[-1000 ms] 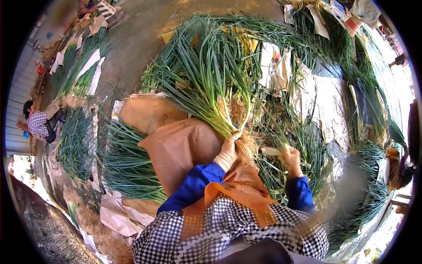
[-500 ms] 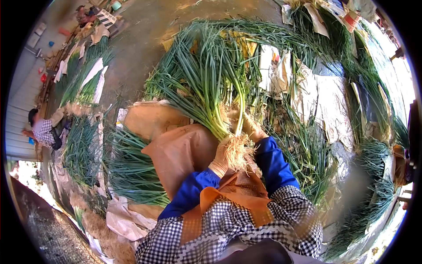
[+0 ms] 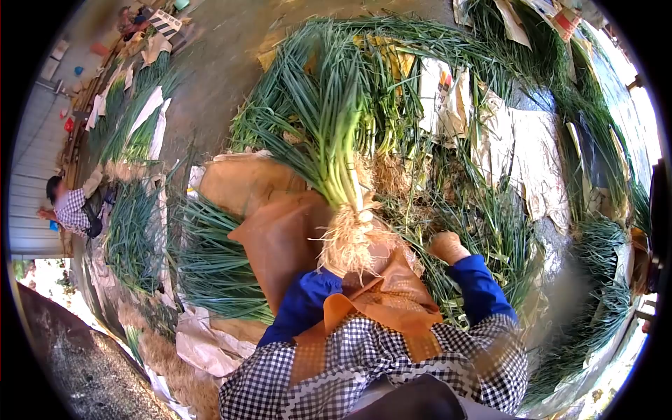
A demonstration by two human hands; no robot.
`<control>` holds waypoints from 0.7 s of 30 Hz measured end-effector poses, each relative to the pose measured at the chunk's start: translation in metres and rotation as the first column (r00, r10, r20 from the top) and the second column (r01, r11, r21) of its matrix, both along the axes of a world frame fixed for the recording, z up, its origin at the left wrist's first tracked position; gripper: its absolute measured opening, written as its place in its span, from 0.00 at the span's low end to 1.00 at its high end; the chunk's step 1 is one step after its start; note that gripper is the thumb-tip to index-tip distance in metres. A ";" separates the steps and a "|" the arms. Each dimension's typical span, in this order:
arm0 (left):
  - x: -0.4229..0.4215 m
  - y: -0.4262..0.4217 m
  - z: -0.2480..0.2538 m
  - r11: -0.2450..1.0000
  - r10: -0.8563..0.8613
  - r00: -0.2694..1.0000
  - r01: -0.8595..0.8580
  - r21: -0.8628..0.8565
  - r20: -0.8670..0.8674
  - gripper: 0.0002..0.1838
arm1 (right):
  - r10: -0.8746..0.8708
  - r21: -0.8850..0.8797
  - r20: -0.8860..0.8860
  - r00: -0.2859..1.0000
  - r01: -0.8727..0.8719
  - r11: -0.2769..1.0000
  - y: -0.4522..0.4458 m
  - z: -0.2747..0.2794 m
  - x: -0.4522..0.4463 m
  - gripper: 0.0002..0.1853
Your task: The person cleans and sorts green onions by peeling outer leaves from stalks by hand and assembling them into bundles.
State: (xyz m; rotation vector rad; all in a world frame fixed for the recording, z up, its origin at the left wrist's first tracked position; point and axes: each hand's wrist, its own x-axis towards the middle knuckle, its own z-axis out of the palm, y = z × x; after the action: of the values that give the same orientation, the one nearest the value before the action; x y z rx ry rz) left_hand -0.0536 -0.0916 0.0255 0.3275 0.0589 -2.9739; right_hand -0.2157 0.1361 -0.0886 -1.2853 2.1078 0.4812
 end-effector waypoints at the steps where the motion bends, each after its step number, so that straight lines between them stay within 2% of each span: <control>1: 0.003 -0.004 0.010 1.000 0.008 0.999 -0.008 -0.013 -0.048 0.13 | 0.100 0.026 0.032 0.994 -0.101 0.995 0.018 0.008 -0.008 0.18; 3: 0.005 -0.013 0.050 0.995 0.042 0.989 -0.054 -0.085 -0.140 0.14 | 0.191 -0.106 0.020 0.981 -0.188 0.976 -0.026 -0.006 -0.044 0.19; 4: 0.005 -0.016 0.065 0.988 0.062 0.986 -0.083 -0.132 -0.154 0.15 | -0.127 -0.328 0.066 0.990 0.141 0.934 -0.057 0.016 -0.055 0.18; 5: 0.004 -0.019 0.071 0.976 0.085 0.985 -0.113 -0.184 -0.150 0.16 | -0.410 -0.506 0.178 0.894 0.441 0.742 -0.094 0.044 -0.063 0.18; 6: 0.002 -0.022 0.074 0.963 0.099 0.985 -0.130 -0.237 -0.139 0.17 | -0.502 -0.600 0.313 0.806 0.578 0.553 -0.126 0.054 -0.073 0.17; 7: 0.001 -0.028 0.058 0.953 0.109 0.991 -0.127 -0.275 -0.082 0.17 | -0.532 -0.724 0.294 0.794 0.548 0.418 -0.158 0.032 -0.088 0.21; 8: 0.006 -0.041 0.014 0.967 0.041 0.999 -0.034 -0.254 0.022 0.18 | -0.644 -0.654 0.289 0.709 0.637 0.408 -0.188 0.044 -0.095 0.29; 9: 0.012 -0.055 -0.029 0.974 -0.027 0.992 0.055 -0.221 0.126 0.19 | -0.672 -0.617 0.296 0.679 0.673 0.408 -0.209 0.046 -0.100 0.33; 10: -0.001 -0.040 0.018 0.956 0.034 0.987 0.013 -0.292 0.158 0.20 | -0.674 -0.573 0.214 0.707 0.649 0.499 -0.228 0.035 -0.109 0.32; 11: 0.000 -0.038 0.009 0.957 0.106 0.970 -0.040 -0.287 0.217 0.21 | -0.670 -0.516 0.131 0.731 0.627 0.584 -0.243 0.024 -0.117 0.31; 12: 0.001 -0.039 0.007 0.963 0.100 0.978 -0.048 -0.266 0.185 0.20 | -0.685 -0.518 0.113 0.720 0.631 0.578 -0.248 0.031 -0.123 0.26; 13: 0.001 -0.038 0.007 0.970 0.095 0.983 -0.056 -0.237 0.155 0.20 | -0.697 -0.574 0.212 0.685 0.664 0.479 -0.248 0.036 -0.133 0.22; 14: 0.003 -0.035 0.006 0.973 0.095 0.982 -0.058 -0.223 0.161 0.20 | -0.629 -0.677 0.306 0.715 0.628 0.385 -0.237 0.038 -0.138 0.20; 15: 0.002 -0.033 0.012 0.978 0.113 0.963 -0.064 -0.200 0.243 0.18 | -0.546 -0.762 0.380 0.747 0.587 0.272 -0.224 0.053 -0.144 0.18; 16: -0.003 -0.033 0.014 0.981 0.125 0.940 -0.069 -0.182 0.318 0.17 | -0.416 -0.560 0.689 0.593 0.800 0.214 -0.204 0.062 -0.149 0.15; 17: -0.008 -0.032 0.014 0.983 0.117 0.942 -0.064 -0.171 0.316 0.17 | -0.097 -0.445 0.882 0.461 0.883 0.151 -0.178 0.084 -0.134 0.17; 19: -0.018 -0.025 0.011 0.965 0.039 0.934 0.057 -0.257 0.356 0.14 | -0.071 -0.329 0.934 0.349 0.922 0.204 -0.143 0.129 -0.096 0.15; 21: -0.019 -0.017 -0.035 0.989 -0.088 0.990 0.099 -0.107 0.110 0.20 | -0.074 -0.295 0.946 0.317 0.931 0.217 -0.121 0.116 -0.073 0.16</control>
State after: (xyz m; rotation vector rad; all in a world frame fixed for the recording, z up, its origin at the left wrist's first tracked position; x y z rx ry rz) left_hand -0.0727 -0.1089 -0.0098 0.4837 -0.1389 -3.0304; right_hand -0.2882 0.0154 0.0277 -0.6002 1.6829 -1.5461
